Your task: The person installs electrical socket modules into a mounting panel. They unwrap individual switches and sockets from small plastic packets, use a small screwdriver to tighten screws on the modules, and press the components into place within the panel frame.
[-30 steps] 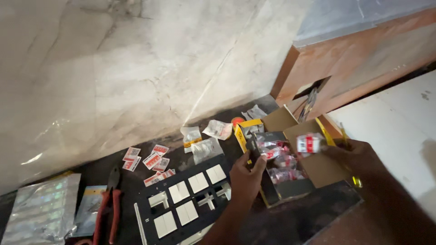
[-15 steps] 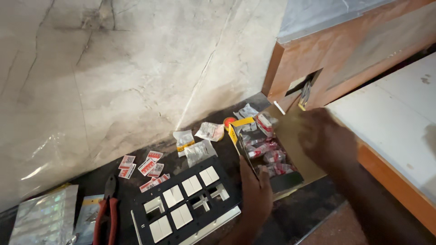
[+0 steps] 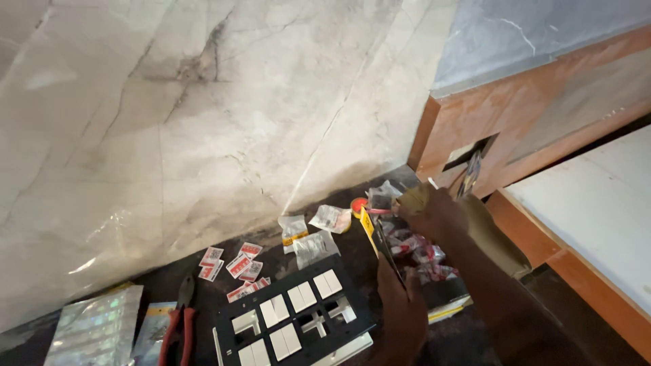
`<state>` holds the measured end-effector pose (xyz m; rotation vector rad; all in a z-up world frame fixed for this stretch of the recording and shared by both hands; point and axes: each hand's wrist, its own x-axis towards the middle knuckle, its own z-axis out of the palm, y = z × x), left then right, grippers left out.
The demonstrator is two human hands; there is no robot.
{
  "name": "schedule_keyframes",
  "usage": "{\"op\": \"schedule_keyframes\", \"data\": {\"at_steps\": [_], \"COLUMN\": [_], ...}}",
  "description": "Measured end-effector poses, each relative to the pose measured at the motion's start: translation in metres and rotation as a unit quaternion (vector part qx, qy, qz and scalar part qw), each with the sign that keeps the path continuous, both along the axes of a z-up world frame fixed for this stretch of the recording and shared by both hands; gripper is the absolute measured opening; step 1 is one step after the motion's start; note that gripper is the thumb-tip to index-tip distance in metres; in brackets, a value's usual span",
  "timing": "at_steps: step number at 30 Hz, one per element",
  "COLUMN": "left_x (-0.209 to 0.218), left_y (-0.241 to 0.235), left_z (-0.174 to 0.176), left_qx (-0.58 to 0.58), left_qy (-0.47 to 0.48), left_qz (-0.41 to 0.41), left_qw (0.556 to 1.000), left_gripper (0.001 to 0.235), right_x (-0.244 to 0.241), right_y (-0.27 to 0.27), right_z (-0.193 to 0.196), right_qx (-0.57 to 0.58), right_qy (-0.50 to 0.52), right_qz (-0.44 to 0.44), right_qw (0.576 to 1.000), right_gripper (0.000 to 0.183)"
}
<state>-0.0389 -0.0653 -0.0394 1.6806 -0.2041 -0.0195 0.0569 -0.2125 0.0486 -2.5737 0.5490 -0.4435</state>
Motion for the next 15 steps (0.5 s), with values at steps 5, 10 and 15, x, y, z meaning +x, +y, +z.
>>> {"op": "schedule_keyframes", "data": {"at_steps": [5,10,15], "left_x": [-0.003,0.007,0.007], "left_y": [0.006,-0.009,-0.015], "left_z": [0.021,0.043,0.044], "left_qx": [-0.049,-0.064,0.017], "left_qy": [0.017,0.036,0.052], "left_qz": [-0.008,0.004,0.053], "left_qw": [0.999,0.997,0.997], "left_gripper": [0.067,0.067,0.069], "right_x": [0.020,0.063,0.084], "right_y": [0.007,0.024,0.022], "right_z": [0.008,-0.010,-0.023], "right_qx": [-0.014,-0.058,-0.087], "right_qy": [0.089,0.084,0.071], "right_qz": [0.052,0.065,0.140], "right_qw": [0.995,0.993,0.984], "right_gripper": [0.061,0.078,0.064]}}
